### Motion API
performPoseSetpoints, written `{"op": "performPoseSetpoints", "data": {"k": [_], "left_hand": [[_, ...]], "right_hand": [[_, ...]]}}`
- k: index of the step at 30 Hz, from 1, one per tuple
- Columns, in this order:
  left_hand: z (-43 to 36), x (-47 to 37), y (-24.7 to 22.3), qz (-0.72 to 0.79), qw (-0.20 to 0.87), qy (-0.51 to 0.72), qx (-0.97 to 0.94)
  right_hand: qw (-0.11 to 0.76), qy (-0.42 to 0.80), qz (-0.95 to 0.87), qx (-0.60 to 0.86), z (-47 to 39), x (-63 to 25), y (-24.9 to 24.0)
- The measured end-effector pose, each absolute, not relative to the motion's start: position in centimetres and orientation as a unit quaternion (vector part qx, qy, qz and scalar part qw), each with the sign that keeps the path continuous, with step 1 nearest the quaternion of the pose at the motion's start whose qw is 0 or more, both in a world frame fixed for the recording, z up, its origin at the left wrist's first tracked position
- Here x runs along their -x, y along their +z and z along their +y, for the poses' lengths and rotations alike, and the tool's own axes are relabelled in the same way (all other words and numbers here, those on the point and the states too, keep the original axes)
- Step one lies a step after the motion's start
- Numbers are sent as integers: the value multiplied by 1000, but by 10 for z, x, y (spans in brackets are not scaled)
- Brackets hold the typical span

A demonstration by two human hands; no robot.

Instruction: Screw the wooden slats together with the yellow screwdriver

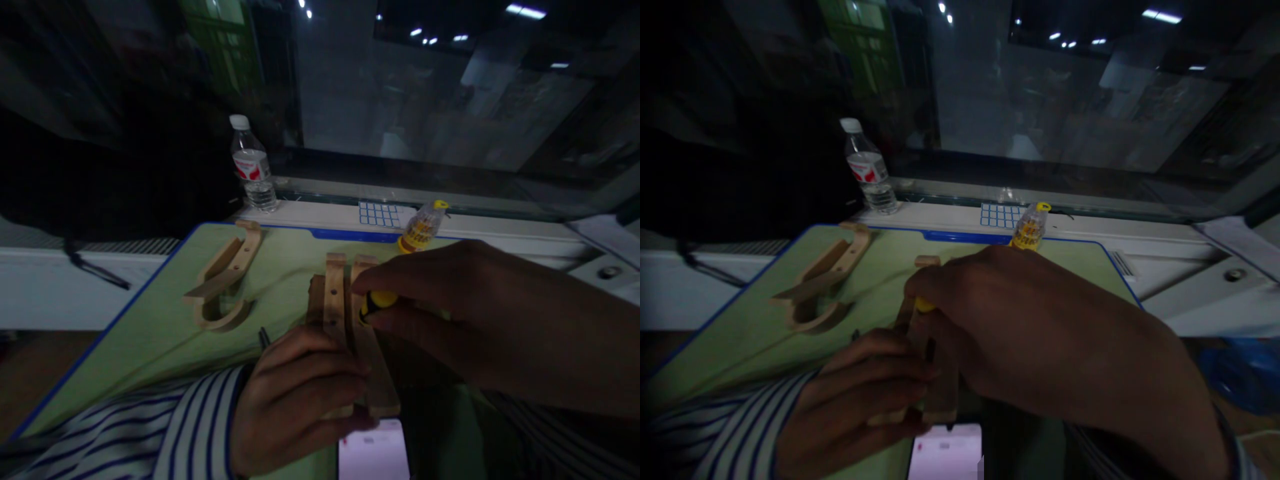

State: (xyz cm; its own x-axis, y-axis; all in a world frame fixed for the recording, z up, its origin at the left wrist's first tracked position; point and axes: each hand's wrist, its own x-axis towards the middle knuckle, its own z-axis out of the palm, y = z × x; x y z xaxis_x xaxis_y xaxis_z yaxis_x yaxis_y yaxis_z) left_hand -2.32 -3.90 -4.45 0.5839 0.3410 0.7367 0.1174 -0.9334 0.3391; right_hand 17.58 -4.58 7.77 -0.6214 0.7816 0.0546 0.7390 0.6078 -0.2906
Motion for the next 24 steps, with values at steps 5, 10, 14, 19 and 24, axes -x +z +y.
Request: {"op": "performPoseSetpoints", "data": {"k": [5,10,14,19,24], "left_hand": [[-39,22,-55,137,128,467,-864],[-39,23,-59,132,123,465,-866],[-39,22,-56,134,145,470,-860],[-39,21,-57,135,134,465,-865],[-38,20,-62,138,125,475,-860]], "right_hand": [[74,88,-890,442,-45,-174,78],[82,74,-888,446,-45,-174,77],[83,64,-889,445,-45,-173,76],[82,71,-886,451,-43,-173,75],[92,79,-888,443,-41,-173,75]]}}
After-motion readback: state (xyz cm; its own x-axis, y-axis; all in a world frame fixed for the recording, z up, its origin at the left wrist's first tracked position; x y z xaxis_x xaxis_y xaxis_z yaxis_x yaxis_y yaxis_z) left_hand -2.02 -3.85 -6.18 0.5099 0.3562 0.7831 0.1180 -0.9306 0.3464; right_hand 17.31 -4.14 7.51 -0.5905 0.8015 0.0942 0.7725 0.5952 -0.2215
